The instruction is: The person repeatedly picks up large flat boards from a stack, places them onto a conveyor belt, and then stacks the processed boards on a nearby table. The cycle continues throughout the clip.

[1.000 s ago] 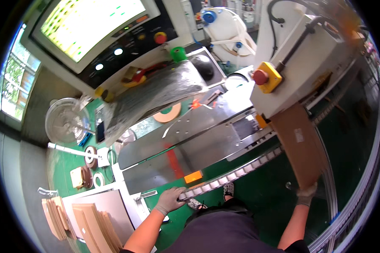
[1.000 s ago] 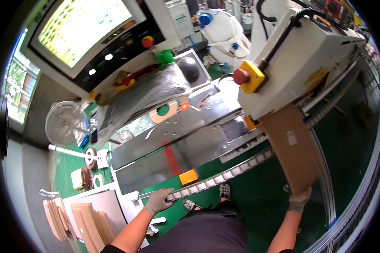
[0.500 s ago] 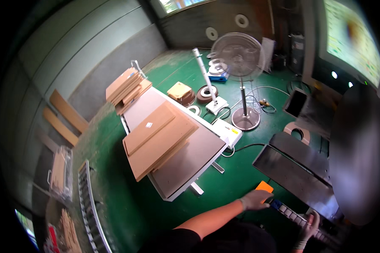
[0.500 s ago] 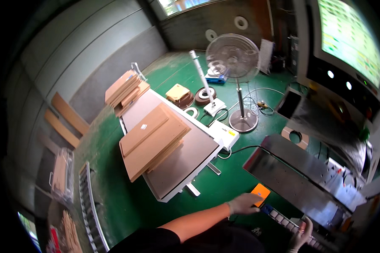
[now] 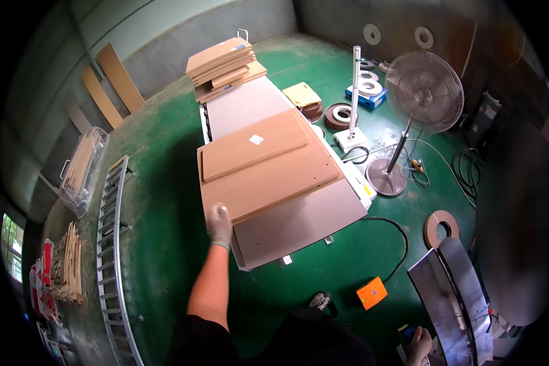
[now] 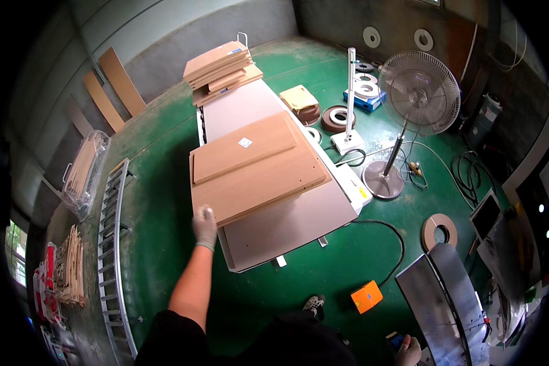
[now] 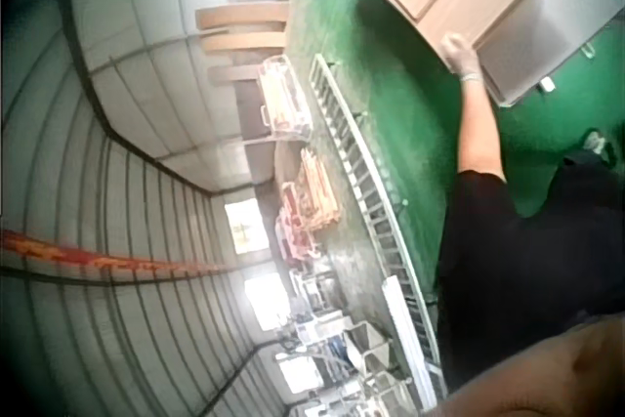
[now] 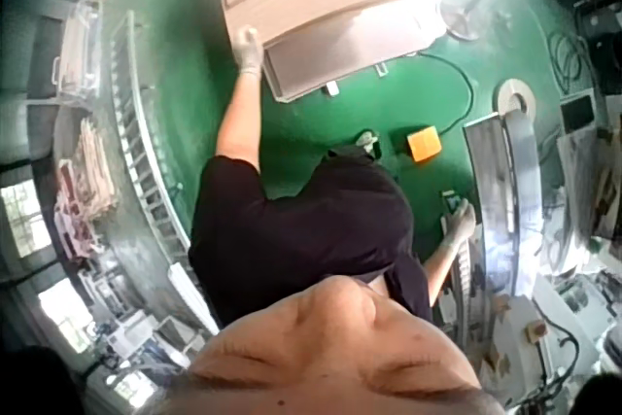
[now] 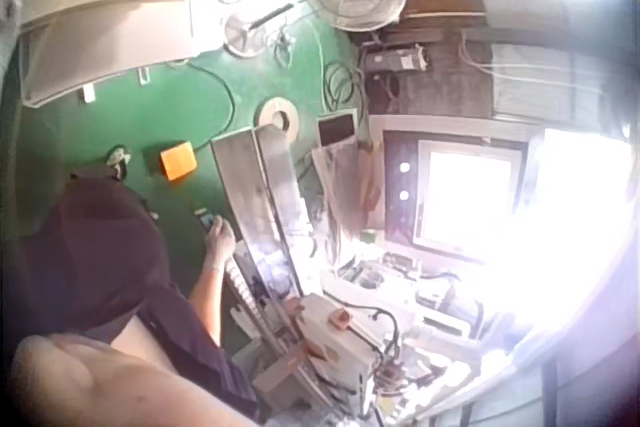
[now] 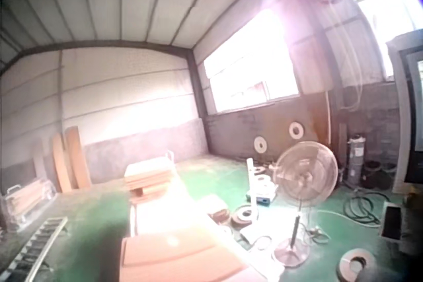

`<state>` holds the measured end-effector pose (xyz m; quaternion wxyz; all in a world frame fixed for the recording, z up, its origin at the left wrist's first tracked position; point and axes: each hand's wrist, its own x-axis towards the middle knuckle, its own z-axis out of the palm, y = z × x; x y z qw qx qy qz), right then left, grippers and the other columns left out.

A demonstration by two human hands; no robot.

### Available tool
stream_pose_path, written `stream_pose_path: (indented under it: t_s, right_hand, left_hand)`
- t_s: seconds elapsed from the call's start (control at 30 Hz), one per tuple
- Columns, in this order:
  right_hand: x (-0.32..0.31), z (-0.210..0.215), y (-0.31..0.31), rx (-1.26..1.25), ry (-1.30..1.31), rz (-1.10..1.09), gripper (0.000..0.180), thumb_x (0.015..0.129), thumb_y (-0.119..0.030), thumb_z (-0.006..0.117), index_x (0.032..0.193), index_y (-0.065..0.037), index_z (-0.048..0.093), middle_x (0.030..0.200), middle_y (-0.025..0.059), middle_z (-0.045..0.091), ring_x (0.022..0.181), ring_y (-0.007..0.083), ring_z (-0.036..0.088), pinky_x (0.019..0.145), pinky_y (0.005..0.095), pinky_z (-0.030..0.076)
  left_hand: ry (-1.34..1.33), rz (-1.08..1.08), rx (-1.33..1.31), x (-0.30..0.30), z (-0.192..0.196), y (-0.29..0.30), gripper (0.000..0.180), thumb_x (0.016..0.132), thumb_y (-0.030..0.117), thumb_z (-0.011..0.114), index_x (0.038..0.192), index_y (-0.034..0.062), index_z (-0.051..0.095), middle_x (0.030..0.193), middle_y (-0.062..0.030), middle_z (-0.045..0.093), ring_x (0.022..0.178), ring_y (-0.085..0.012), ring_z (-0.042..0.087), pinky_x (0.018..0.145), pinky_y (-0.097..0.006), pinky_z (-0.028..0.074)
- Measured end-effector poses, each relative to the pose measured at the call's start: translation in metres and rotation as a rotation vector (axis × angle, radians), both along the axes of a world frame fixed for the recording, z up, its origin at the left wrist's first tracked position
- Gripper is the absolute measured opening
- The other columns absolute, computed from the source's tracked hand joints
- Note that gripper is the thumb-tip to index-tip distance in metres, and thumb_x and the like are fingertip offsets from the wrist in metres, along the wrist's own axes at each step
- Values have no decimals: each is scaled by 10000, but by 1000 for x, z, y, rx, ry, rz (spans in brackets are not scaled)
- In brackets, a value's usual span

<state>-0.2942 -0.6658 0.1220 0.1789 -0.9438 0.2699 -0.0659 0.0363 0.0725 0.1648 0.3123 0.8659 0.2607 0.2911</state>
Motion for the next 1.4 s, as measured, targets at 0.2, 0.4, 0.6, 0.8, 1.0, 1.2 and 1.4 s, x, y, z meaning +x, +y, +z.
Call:
stream_pose_path:
  t_s: [0.2,0.4,0.6,0.8,1.0,1.2,1.4]
  right_hand:
    - [-1,-4,-2,-5,43,-43,517,1084,-420,500,777,-9,570,747,213,598,722,416,598,644,472,444]
    - [1,6,7,157,-28,-115,583,1098,-472,443,811,-4,638,753,192,638,729,371,633,684,439,486]
    - [7,10,10,62,68,-160,512,1086,-421,492,863,-7,694,837,212,694,817,401,683,731,470,507]
    - [13,9,16,-14,110,-236,579,1063,-541,466,881,-46,706,849,207,704,865,439,683,722,509,513]
    - [13,4,21,-122,100,-205,550,1075,-497,467,833,-34,638,823,219,661,816,462,643,682,528,473]
    - [15,4,22,-125,82,-211,536,1077,-472,488,822,-14,598,831,232,641,794,467,621,671,517,464]
    - [15,9,28,-142,-56,-204,492,1067,-442,523,833,-19,612,821,217,640,786,452,627,677,499,474]
  left_hand:
    - [400,52,177,71,1,141,487,931,297,646,1331,19,649,1291,-260,685,1205,-412,659,1042,-477,519]
    - [327,-29,33,139,-19,185,554,966,223,623,1444,-45,537,1399,-261,634,1313,-389,606,1111,-436,471]
    - [295,36,-211,168,-45,192,698,947,233,686,1517,-82,437,1533,-279,513,1436,-367,497,1189,-408,396]
    - [420,-14,103,134,-44,140,592,963,178,531,1515,-28,481,1569,-234,490,1433,-349,500,1203,-400,392]
    - [557,-85,399,83,-17,35,552,984,222,502,1500,24,494,1559,-184,482,1382,-376,520,1152,-468,436]
    - [536,-118,323,50,7,-61,651,957,312,606,1515,6,466,1539,-203,464,1386,-402,477,1131,-506,427]
    - [138,-421,412,72,1,-64,326,905,304,640,1086,64,765,1119,-165,708,1060,-349,654,974,-504,509]
